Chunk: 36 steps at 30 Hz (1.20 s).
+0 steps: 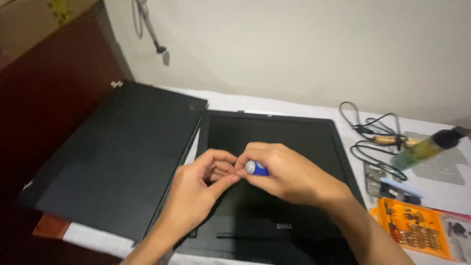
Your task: Removing an LCD panel from a laptop lid by unscrewing fasteners and prying the plastic bezel.
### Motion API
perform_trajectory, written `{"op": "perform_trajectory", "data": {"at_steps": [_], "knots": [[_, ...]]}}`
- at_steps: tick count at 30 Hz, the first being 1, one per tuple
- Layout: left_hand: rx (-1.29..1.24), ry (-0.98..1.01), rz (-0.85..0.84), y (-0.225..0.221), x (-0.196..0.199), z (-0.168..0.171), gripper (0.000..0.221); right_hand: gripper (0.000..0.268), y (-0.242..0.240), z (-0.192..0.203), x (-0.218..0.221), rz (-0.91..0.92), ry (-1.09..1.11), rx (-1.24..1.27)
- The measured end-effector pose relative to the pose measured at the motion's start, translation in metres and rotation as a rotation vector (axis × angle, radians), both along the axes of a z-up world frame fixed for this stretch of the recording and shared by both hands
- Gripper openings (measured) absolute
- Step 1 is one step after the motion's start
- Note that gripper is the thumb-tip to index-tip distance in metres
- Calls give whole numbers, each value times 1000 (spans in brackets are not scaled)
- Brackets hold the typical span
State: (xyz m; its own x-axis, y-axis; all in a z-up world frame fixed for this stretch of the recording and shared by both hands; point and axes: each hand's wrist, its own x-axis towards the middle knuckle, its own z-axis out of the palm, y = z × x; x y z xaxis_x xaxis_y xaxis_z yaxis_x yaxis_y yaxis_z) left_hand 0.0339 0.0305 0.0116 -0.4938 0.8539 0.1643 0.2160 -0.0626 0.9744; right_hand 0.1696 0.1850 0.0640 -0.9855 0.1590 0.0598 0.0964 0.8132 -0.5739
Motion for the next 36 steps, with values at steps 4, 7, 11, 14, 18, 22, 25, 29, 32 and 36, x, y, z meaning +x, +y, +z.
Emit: {"op": "perform_trajectory", "data": {"at_steps": [4,7,11,14,18,22,25,29,32,36], "knots": [[1,101,75,-23,-11,-2,25,12,-5,-5,-9,53,171,-42],[-21,236,200,-48,-16,-11,14,11,-13,2,-4,-27,383,-85],[-42,289,258,-84,-14,-17,7,8,-19,-7,3,-183,506,-105],[-82,177,276,-101,-9,-20,6,8,-25,-11,7,-296,539,-90],[-17,193,189,-109,-3,-24,5,11,-27,-22,8,-290,729,-4],[-5,316,107,-110,-5,-36,4,24,-32,-22,13,-470,729,-248],[-172,313,66,-112,-9,-28,5,30,-16,-44,15,-519,849,-341],[-256,323,43,-110,-12,-24,6,33,-15,-44,21,-532,784,-323],[-347,325,8,-108,-15,-21,5,40,-18,-42,20,-576,799,-382],[-359,409,-45,-106,-17,-23,4,39,-20,-42,22,-571,749,-317]]}}
